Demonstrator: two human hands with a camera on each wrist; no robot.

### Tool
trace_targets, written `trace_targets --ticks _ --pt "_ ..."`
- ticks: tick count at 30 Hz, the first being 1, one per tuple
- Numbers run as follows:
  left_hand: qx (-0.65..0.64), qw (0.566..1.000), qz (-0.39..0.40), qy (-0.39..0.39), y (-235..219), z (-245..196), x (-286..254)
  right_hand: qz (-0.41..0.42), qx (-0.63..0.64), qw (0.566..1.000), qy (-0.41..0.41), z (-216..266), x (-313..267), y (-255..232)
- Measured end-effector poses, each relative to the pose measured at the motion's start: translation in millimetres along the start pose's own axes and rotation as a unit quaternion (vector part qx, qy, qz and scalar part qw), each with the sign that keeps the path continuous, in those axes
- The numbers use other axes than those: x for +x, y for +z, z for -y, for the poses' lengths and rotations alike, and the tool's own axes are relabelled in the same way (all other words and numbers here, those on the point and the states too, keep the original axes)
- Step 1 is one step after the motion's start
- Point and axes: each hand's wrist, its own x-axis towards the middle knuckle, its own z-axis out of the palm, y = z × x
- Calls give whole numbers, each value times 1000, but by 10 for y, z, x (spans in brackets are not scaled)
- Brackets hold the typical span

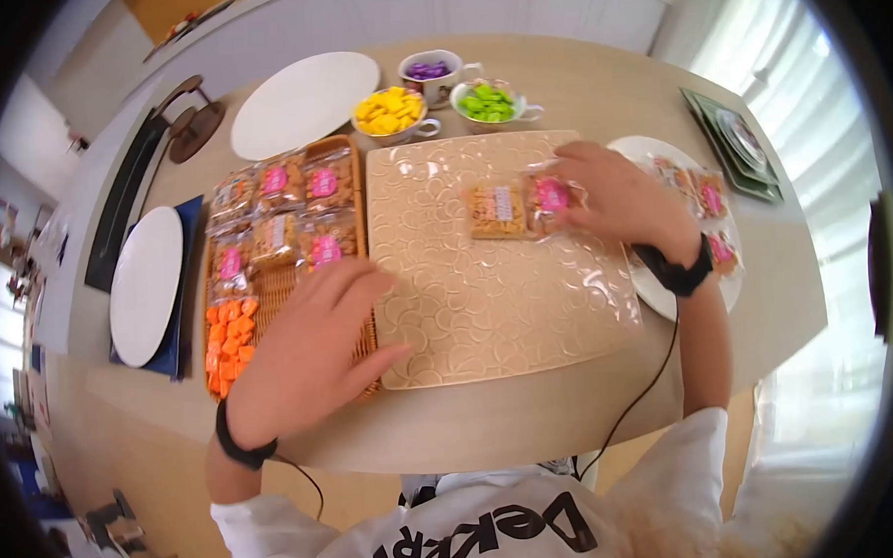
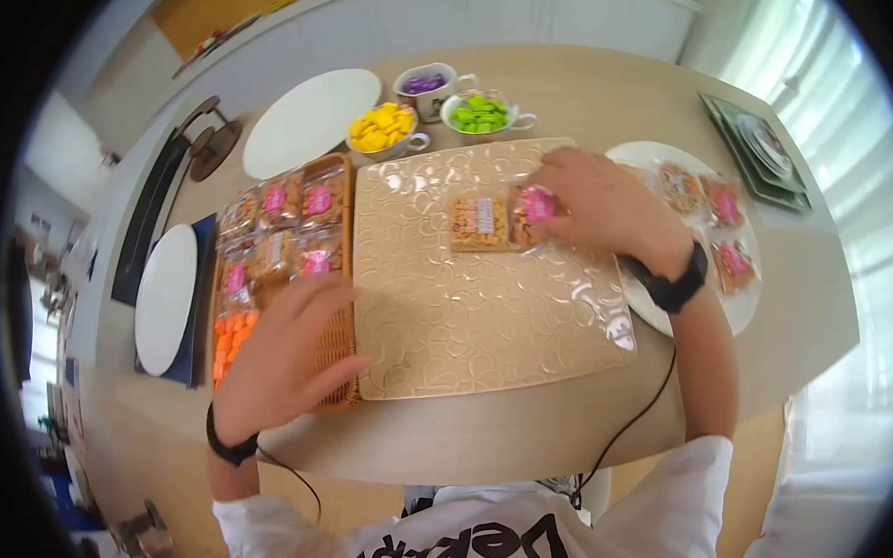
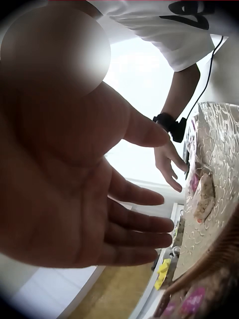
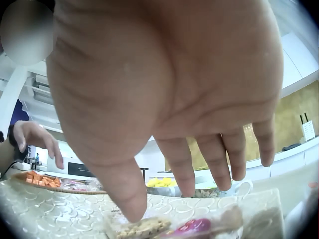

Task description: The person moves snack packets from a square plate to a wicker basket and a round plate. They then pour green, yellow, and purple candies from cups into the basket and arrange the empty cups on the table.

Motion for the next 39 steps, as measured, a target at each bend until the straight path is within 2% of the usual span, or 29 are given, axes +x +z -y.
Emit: trace_targets --ticks 2,4,6,8,10,12,15,16,18,22,25,26,28,32,37,39 --pt "24 999 -8 31 186 -42 358 -6 16 1000 -23 50 -53 67" --pt "60 996 23 62 409 -35 784 -16 28 998 -45 45 -86 128" --pt "110 992 5 68 704 1 1149 -15 -43 997 -62 1 -126 171" --pt "127 989 -18 77 964 129 1417 -2 -30 998 -62 -10 -122 168" --pt "135 986 -37 94 985 189 1582 18 -20 998 -52 -34 -128 159" --pt "112 989 69 60 961 229 1726 0 -14 998 -61 6 -137 180" --pt "90 991 66 72 783 271 1656 -6 6 998 -61 16 -154 187" --pt "78 992 45 89 613 289 1576 -6 10 998 -58 3 -168 218" --pt "57 996 -34 67 249 302 1374 -17 26 996 -81 -36 -167 259" --pt "83 992 -33 -91 -299 655 1142 -40 40 995 -87 -45 -196 286" --pt "135 985 -17 -107 -246 1208 1102 -71 34 992 -100 -53 -184 352" --pt "136 985 -18 -105 -241 1272 1117 -79 30 991 -100 -54 -183 373" --pt "164 971 57 -161 -216 1359 1170 -88 22 991 -97 -63 -185 366" --pt "105 981 58 -153 -124 1496 1210 -90 18 990 -109 -66 -197 375" --pt "135 979 62 -142 -43 1560 1162 -120 4 986 -112 -76 -199 418" --pt "173 976 56 -121 117 1697 1102 -93 29 990 -101 -62 -203 386"
